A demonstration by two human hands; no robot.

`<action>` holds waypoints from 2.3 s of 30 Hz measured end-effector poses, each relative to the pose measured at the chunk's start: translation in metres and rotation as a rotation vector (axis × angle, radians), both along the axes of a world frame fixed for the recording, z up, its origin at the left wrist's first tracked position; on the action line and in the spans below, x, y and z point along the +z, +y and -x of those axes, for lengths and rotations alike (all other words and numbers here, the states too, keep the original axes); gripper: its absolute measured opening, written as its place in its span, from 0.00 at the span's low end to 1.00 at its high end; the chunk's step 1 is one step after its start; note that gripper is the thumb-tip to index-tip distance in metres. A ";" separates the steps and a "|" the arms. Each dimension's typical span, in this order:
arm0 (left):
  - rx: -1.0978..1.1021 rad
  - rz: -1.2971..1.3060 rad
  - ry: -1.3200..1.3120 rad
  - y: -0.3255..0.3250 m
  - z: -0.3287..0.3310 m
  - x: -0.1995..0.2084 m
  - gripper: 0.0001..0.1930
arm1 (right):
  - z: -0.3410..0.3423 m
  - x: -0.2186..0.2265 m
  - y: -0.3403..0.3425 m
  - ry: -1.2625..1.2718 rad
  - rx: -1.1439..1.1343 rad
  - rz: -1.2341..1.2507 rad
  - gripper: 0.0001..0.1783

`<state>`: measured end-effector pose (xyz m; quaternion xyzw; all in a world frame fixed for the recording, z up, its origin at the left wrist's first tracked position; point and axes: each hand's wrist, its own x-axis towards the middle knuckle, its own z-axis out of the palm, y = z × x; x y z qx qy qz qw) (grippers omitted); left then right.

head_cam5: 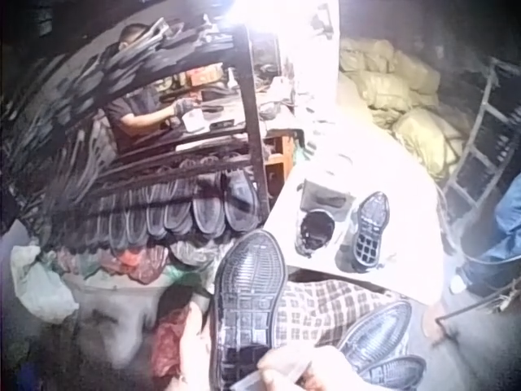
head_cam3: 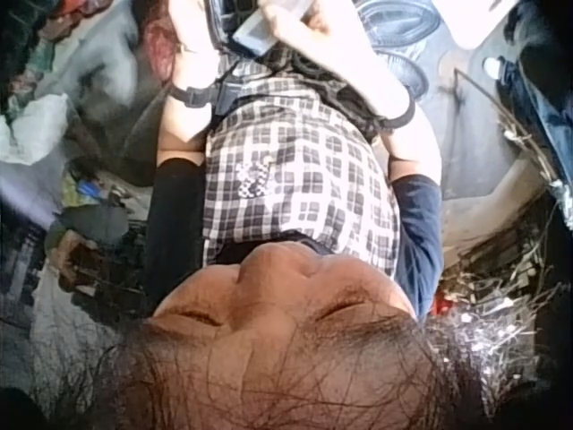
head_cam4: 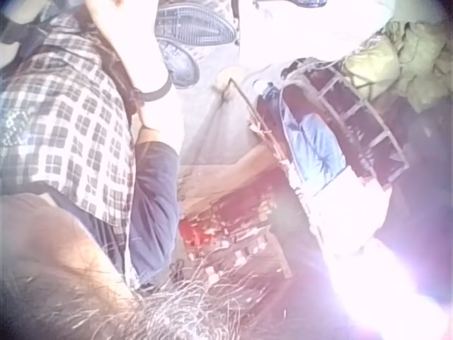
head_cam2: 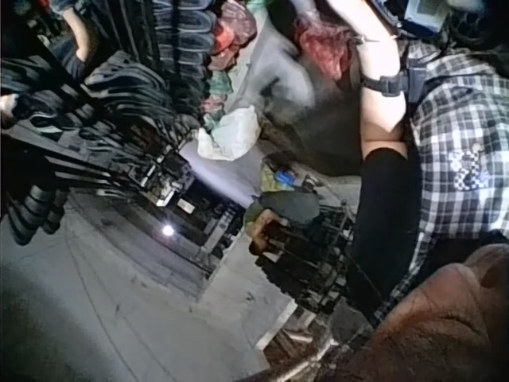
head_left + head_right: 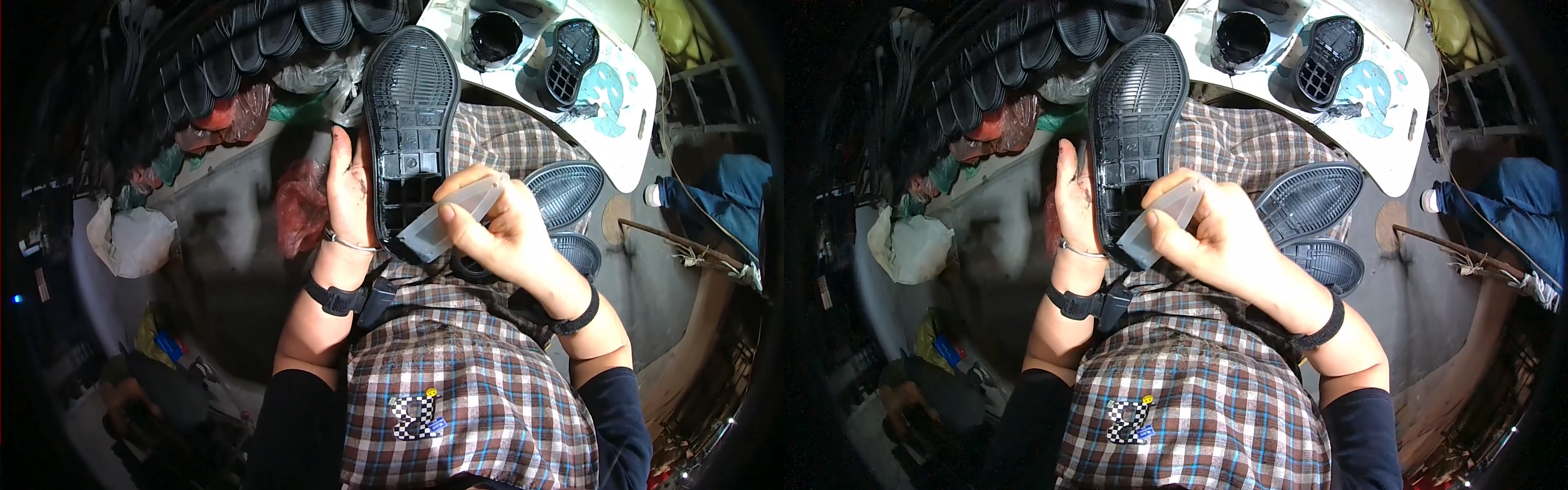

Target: Applying a liquid adhesive or primer to the bottom of black shoe soles using a rectangular applicator.

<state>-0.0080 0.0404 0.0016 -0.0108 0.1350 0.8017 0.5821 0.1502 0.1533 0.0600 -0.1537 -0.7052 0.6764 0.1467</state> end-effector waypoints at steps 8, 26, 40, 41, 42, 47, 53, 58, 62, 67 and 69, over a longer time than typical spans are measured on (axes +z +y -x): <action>0.024 0.155 0.109 0.004 -0.001 0.006 0.32 | 0.009 0.003 0.005 0.028 0.088 0.002 0.08; -0.299 0.304 -0.089 -0.034 -0.020 -0.004 0.44 | -0.019 0.001 0.057 0.044 -0.081 -0.212 0.08; -0.278 0.301 -0.136 -0.072 -0.047 -0.031 0.43 | 0.020 -0.054 0.066 -0.034 0.111 -0.986 0.29; -0.280 0.296 -0.139 -0.071 -0.048 -0.030 0.43 | 0.017 -0.053 0.065 -0.038 0.112 -0.990 0.29; -0.293 0.264 -0.111 -0.071 -0.049 -0.027 0.43 | 0.017 -0.052 0.060 0.011 0.135 -0.944 0.30; -0.311 0.275 -0.103 -0.069 -0.053 -0.024 0.42 | 0.021 -0.041 0.051 0.029 0.168 -0.916 0.27; -0.320 0.251 -0.082 -0.077 -0.051 -0.040 0.41 | 0.017 -0.049 0.034 0.150 0.317 -0.996 0.15; -0.339 0.212 -0.084 -0.073 -0.051 -0.039 0.40 | 0.024 -0.045 0.050 0.065 0.312 -1.029 0.20; -0.339 0.280 0.015 -0.070 -0.051 -0.032 0.41 | 0.024 -0.051 0.072 -0.086 0.114 -1.106 0.22; -0.344 0.218 -0.060 -0.074 -0.056 -0.036 0.41 | 0.020 -0.042 0.053 0.031 0.178 -0.975 0.24; -0.327 0.288 -0.022 -0.072 -0.056 -0.034 0.41 | 0.023 -0.052 0.062 -0.018 0.098 -0.903 0.25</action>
